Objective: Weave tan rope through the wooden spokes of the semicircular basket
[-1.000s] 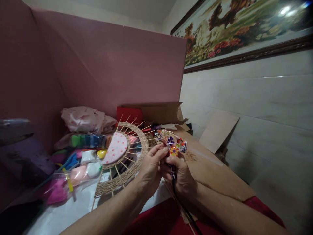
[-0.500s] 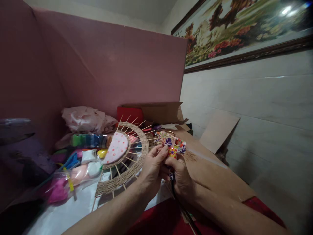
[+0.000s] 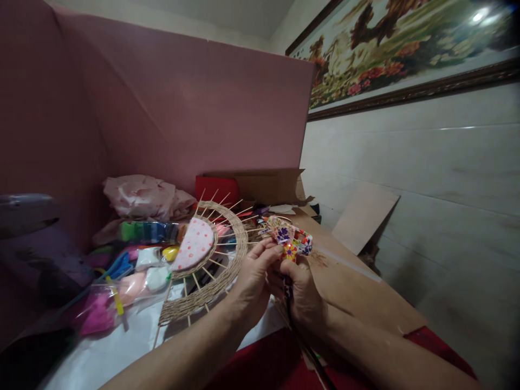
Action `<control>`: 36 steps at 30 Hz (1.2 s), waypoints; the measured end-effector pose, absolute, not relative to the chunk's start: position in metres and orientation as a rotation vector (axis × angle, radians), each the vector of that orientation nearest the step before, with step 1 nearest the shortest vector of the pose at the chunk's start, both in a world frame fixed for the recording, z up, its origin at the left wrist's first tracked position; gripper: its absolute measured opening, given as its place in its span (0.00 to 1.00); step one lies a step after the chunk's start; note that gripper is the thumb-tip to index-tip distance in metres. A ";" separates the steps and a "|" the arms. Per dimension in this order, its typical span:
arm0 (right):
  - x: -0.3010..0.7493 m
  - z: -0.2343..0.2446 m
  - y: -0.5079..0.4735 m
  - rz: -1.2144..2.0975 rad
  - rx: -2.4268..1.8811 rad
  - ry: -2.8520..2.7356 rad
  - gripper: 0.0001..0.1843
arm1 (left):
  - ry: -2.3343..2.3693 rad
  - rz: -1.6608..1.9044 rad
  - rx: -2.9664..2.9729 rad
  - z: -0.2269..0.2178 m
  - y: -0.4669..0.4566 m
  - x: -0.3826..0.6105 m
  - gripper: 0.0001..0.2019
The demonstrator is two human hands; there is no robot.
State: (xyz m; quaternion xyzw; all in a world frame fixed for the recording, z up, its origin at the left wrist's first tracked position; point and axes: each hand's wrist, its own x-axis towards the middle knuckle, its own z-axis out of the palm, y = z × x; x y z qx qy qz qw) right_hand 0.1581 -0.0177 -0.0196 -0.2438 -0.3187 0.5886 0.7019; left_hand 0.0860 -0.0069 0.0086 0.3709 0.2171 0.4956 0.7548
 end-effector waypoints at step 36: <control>0.155 -0.025 -0.022 1.262 -0.602 -0.895 0.08 | 0.616 1.127 0.799 0.016 -0.011 0.087 0.12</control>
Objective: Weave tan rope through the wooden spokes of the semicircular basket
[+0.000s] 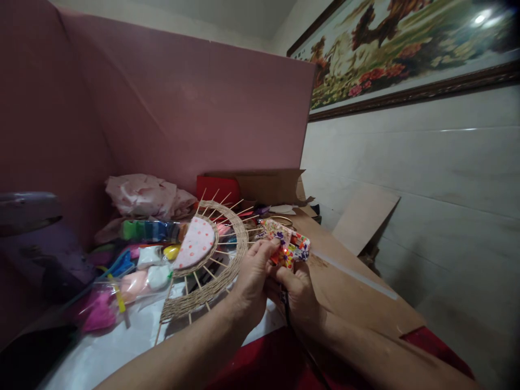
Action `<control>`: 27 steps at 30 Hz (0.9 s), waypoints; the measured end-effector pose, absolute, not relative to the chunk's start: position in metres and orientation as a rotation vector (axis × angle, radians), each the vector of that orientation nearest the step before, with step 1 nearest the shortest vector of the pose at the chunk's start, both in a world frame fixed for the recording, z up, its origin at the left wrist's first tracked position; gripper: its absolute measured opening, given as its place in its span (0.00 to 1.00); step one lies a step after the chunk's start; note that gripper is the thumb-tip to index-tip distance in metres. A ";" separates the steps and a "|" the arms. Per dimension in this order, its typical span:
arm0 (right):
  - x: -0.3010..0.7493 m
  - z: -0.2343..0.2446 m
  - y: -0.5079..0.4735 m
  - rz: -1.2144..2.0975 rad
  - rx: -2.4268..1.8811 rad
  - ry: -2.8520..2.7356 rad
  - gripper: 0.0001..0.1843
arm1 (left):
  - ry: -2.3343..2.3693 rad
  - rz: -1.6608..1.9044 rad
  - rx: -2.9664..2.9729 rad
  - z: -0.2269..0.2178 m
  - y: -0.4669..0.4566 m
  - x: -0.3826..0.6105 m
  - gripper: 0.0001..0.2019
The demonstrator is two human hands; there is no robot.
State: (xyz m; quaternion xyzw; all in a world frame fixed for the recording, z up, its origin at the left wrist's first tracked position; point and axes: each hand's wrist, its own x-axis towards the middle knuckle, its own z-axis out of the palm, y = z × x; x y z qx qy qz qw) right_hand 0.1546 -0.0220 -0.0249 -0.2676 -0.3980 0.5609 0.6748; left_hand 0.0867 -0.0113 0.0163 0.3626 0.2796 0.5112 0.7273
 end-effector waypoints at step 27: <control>0.155 -0.019 -0.023 1.276 -0.581 -0.770 0.05 | 0.638 1.120 0.933 0.006 -0.011 0.086 0.12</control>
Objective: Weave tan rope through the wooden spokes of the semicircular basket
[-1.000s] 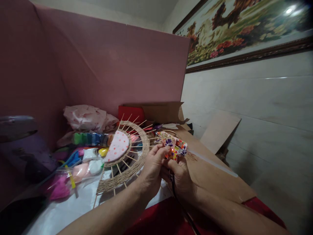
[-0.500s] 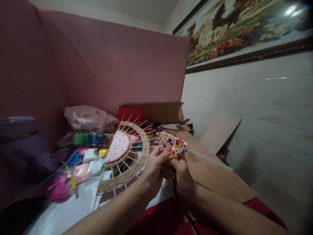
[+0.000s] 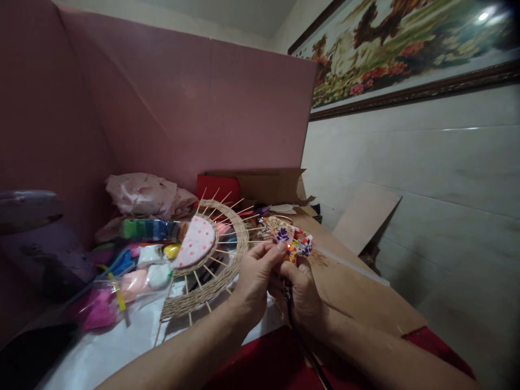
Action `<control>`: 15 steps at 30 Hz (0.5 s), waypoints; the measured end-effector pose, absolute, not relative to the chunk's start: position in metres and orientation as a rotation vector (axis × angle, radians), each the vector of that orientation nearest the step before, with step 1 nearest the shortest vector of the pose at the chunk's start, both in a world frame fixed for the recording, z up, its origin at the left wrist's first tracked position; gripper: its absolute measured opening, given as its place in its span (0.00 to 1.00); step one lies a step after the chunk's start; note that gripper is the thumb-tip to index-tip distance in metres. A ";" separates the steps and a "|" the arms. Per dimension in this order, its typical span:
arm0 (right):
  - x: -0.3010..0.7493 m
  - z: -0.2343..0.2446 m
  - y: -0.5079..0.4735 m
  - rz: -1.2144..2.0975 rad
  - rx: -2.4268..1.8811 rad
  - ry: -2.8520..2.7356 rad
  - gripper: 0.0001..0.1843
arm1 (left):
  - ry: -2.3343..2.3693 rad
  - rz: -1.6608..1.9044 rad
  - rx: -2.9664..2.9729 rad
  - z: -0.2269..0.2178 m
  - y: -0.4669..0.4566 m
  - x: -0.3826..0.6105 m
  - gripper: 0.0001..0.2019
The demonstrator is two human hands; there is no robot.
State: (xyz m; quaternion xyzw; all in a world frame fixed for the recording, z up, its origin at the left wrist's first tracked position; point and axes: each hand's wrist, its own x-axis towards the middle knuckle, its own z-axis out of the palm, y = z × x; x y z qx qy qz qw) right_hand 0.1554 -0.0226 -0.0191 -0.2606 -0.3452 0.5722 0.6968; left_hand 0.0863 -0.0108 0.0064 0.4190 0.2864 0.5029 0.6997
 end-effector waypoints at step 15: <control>0.148 -0.023 -0.027 1.208 -0.677 -0.840 0.06 | 0.762 1.101 0.937 0.011 -0.008 0.084 0.19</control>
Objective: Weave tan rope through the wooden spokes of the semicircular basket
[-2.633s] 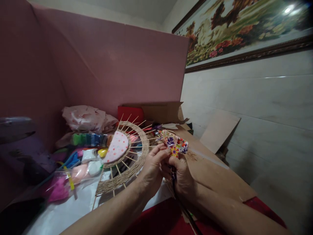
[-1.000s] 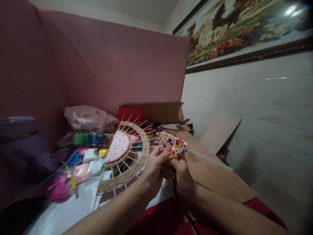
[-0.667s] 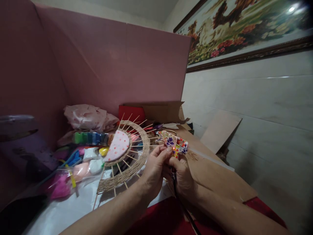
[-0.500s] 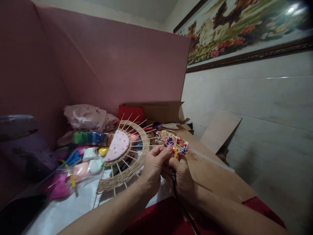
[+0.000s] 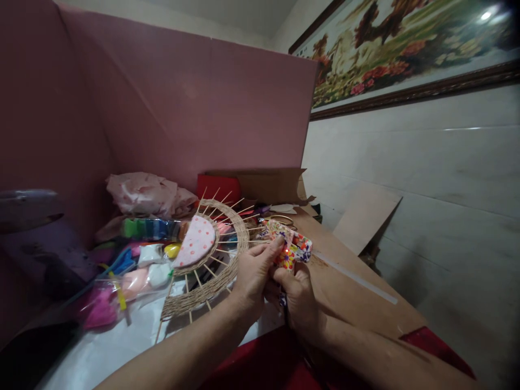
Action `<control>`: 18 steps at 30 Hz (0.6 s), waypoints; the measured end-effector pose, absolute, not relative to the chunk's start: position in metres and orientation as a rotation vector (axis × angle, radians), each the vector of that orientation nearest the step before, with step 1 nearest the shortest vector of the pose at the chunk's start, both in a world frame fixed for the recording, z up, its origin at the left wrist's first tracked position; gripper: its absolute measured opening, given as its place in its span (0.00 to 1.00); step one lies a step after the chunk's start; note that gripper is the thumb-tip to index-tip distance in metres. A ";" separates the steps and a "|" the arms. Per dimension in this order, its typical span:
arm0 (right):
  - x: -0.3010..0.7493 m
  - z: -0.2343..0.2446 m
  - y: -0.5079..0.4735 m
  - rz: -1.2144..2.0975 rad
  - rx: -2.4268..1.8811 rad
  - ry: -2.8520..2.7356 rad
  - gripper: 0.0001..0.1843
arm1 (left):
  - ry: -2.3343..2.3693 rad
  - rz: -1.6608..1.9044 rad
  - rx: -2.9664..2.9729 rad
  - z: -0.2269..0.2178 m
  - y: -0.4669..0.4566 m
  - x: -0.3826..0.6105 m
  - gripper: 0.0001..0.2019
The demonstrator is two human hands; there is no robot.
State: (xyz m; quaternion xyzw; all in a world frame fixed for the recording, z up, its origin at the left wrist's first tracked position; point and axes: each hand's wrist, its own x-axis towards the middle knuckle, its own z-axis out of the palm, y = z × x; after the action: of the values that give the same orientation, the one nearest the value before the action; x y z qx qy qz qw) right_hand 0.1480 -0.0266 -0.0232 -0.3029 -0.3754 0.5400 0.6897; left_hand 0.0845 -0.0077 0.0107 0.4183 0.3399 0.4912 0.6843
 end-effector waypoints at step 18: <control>0.166 -0.019 -0.011 1.267 -0.610 -0.672 0.07 | 0.673 1.414 0.799 0.011 -0.008 0.082 0.14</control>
State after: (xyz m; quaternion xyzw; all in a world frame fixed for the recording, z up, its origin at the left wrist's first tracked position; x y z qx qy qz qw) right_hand 0.1656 -0.0110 -0.0189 -0.2749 -0.3030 0.5714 0.7114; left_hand 0.0824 -0.0079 0.0105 0.3501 0.2947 0.6194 0.6379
